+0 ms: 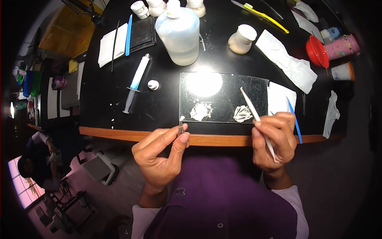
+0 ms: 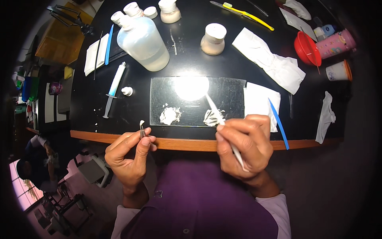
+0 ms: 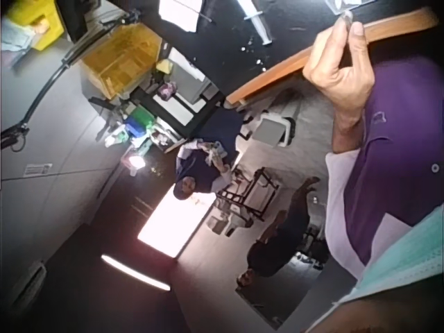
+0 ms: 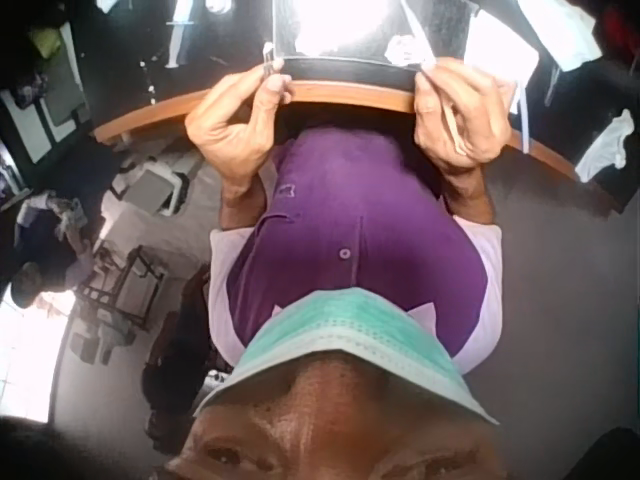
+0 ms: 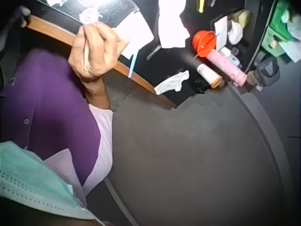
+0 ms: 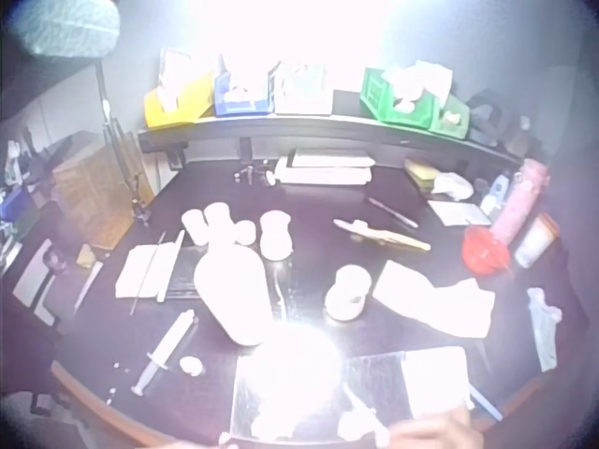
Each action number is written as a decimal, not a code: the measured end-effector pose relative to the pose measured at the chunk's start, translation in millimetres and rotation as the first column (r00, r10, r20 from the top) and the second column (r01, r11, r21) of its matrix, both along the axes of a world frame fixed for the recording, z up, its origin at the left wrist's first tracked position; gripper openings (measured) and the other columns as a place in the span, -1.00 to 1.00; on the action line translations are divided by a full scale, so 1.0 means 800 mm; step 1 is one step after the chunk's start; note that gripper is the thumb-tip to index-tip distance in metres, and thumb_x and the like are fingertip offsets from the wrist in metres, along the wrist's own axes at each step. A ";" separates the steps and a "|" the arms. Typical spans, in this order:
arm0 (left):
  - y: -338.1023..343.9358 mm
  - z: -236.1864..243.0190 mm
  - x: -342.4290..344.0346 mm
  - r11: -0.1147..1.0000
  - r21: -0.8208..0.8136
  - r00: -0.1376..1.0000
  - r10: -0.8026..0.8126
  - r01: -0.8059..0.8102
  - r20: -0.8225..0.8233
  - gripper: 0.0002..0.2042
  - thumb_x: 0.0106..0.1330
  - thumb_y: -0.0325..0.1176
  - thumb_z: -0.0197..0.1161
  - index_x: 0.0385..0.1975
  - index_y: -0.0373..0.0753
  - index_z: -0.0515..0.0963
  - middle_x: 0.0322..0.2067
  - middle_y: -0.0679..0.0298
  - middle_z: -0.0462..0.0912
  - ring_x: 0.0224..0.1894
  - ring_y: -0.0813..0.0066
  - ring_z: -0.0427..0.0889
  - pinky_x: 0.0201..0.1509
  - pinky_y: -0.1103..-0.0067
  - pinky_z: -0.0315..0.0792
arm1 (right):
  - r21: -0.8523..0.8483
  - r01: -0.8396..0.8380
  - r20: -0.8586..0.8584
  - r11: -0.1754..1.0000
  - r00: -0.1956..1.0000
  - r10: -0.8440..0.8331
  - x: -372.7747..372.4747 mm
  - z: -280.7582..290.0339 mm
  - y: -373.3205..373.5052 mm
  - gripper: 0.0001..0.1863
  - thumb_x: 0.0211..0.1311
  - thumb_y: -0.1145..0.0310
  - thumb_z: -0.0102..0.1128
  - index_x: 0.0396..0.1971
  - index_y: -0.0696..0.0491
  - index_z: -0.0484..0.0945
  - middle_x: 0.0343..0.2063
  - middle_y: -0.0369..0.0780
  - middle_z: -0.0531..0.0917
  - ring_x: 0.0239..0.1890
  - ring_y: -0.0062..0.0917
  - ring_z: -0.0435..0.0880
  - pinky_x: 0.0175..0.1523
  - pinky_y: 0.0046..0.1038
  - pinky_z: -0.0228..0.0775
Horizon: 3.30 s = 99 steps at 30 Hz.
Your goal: The person applies white porcelain paste to a dental crown model using a small spatula, then places the model into a dental furnace and operates the furnace control panel.
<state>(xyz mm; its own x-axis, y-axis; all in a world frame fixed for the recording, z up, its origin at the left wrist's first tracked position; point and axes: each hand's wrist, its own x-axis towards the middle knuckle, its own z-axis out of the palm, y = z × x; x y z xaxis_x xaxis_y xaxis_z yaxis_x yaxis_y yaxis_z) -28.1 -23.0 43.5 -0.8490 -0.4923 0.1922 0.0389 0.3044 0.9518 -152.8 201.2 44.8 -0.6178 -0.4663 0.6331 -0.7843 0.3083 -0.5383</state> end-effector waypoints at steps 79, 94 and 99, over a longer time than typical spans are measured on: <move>-0.132 -0.025 0.004 0.949 -0.264 0.972 0.119 -0.172 -0.203 -0.87 0.31 -0.60 0.43 -0.18 -0.33 0.80 -0.51 0.42 0.57 -0.55 0.77 0.32 -0.50 0.68 0.11 | 0.452 0.362 0.121 0.815 0.881 -0.458 0.030 0.013 -0.111 -0.83 0.16 0.53 0.38 -0.29 0.31 0.74 -0.43 0.04 0.62 -0.39 -0.06 0.69 -0.20 -0.15 0.57; -0.142 -0.032 0.014 0.981 -0.158 0.983 0.085 -0.111 -0.163 -0.88 0.41 -0.60 0.36 -0.13 -0.40 0.77 -0.46 0.47 0.52 -0.49 0.84 0.32 -0.46 0.75 0.09 | 0.399 0.349 0.106 0.848 0.901 -0.421 0.032 0.013 -0.116 -0.80 0.16 0.54 0.42 -0.22 0.30 0.76 -0.45 0.01 0.63 -0.42 -0.13 0.68 -0.24 -0.21 0.54; -0.141 -0.032 0.017 0.980 -0.167 0.984 0.084 -0.110 -0.156 -0.87 0.41 -0.59 0.36 -0.13 -0.39 0.77 -0.47 0.48 0.50 -0.49 0.85 0.29 -0.46 0.74 0.05 | 0.393 0.349 0.071 0.851 0.911 -0.407 0.030 0.010 -0.115 -0.80 0.16 0.55 0.46 -0.21 0.26 0.77 -0.49 -0.04 0.64 -0.51 -0.23 0.66 -0.35 -0.29 0.48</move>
<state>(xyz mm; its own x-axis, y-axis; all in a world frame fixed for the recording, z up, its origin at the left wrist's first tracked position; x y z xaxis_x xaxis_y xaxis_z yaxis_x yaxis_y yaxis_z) -14.2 -136.1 18.3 -0.7547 -0.5187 0.4016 0.1371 0.4739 0.8698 -128.7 109.3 52.8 -0.8649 -0.3563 0.3536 -0.4883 0.7603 -0.4284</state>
